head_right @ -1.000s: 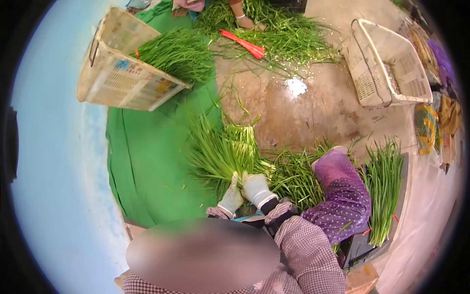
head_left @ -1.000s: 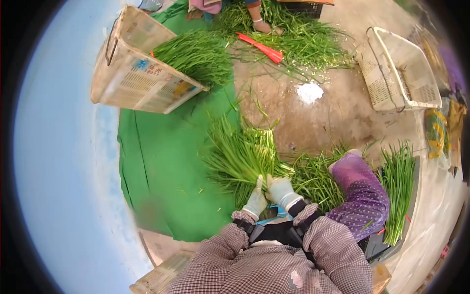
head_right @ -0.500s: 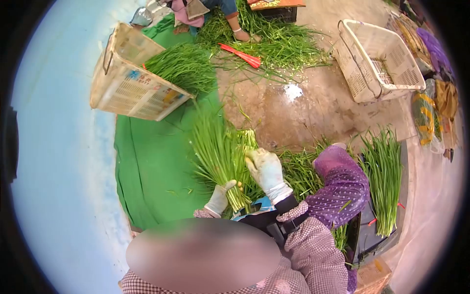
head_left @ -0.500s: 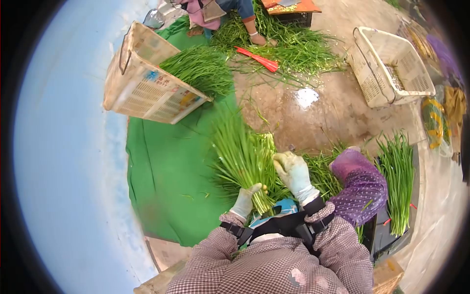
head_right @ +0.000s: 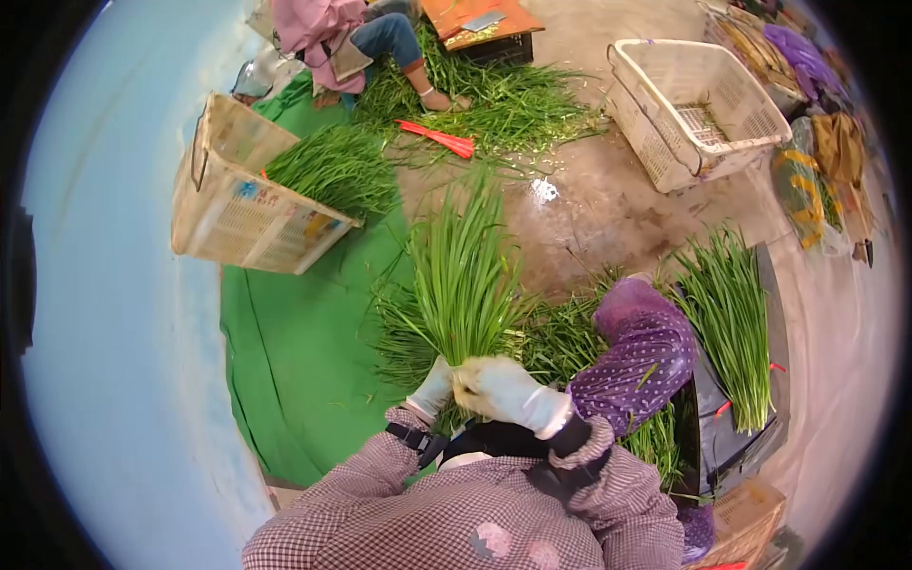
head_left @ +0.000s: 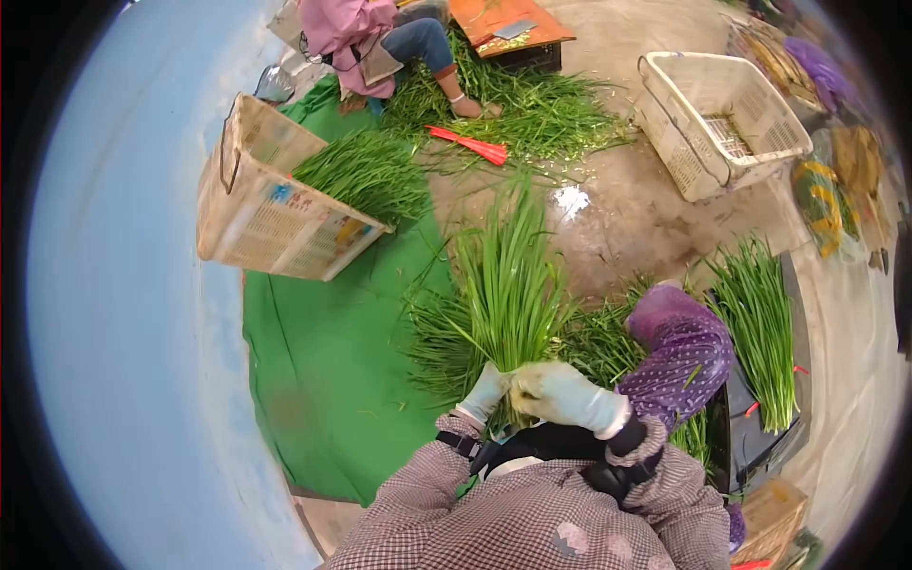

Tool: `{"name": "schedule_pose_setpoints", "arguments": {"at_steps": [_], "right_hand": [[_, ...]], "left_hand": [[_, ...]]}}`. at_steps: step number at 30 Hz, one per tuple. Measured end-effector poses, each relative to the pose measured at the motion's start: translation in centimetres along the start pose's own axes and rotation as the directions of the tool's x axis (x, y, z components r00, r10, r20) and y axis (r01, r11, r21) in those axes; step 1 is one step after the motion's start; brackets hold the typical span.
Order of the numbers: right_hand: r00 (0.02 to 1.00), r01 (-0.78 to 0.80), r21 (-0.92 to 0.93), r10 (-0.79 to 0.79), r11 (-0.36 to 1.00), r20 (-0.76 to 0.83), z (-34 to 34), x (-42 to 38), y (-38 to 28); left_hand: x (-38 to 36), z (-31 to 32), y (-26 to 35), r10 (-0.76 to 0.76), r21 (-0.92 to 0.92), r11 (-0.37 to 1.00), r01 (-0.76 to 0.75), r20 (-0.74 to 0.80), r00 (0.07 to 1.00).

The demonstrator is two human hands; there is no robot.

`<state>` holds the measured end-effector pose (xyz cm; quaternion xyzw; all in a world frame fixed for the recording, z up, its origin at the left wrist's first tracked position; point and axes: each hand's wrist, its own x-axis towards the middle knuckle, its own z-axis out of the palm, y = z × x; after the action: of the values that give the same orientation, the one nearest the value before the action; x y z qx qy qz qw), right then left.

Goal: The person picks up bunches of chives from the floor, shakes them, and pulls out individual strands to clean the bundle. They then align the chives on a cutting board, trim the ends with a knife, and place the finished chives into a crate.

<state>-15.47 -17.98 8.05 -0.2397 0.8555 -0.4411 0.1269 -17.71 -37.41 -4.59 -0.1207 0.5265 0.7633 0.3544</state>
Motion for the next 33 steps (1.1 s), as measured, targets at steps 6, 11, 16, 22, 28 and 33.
{"name": "schedule_pose_setpoints", "arguments": {"at_steps": [6,11,16,22,28,33], "right_hand": [[0.954,-0.282,0.048,0.285,0.958,-0.096,-5.6,-3.8,0.4],[0.516,-0.305,0.074,0.23,0.95,-0.825,-5.8,-5.5,4.8],[0.458,-0.215,0.226,0.302,0.95,-0.836,-4.2,-4.8,5.3],[0.47,-0.165,0.036,0.11,0.986,-0.876,-6.9,-4.1,2.5],[0.379,-0.233,-0.333,-0.23,0.914,-0.896,-16.2,-6.2,-7.6],[0.308,-0.327,-0.278,-0.176,0.903,-0.935,-19.0,-13.2,-9.0]], "left_hand": [[-0.6,2.5,4.1,0.258,0.264,0.908,-0.325,0.258,0.931],[0.3,1.3,4.9,0.083,-0.039,0.997,-0.074,0.412,0.907],[0.4,3.3,6.8,0.212,-0.31,0.948,-0.066,0.465,0.86],[-0.6,6.8,9.5,0.285,-0.437,0.897,-0.069,0.451,0.846],[-1.0,13.5,13.7,0.138,-0.079,0.99,-0.113,0.577,0.805],[-3.3,22.9,16.2,0.038,-0.051,0.999,-0.002,0.707,0.706]]}}
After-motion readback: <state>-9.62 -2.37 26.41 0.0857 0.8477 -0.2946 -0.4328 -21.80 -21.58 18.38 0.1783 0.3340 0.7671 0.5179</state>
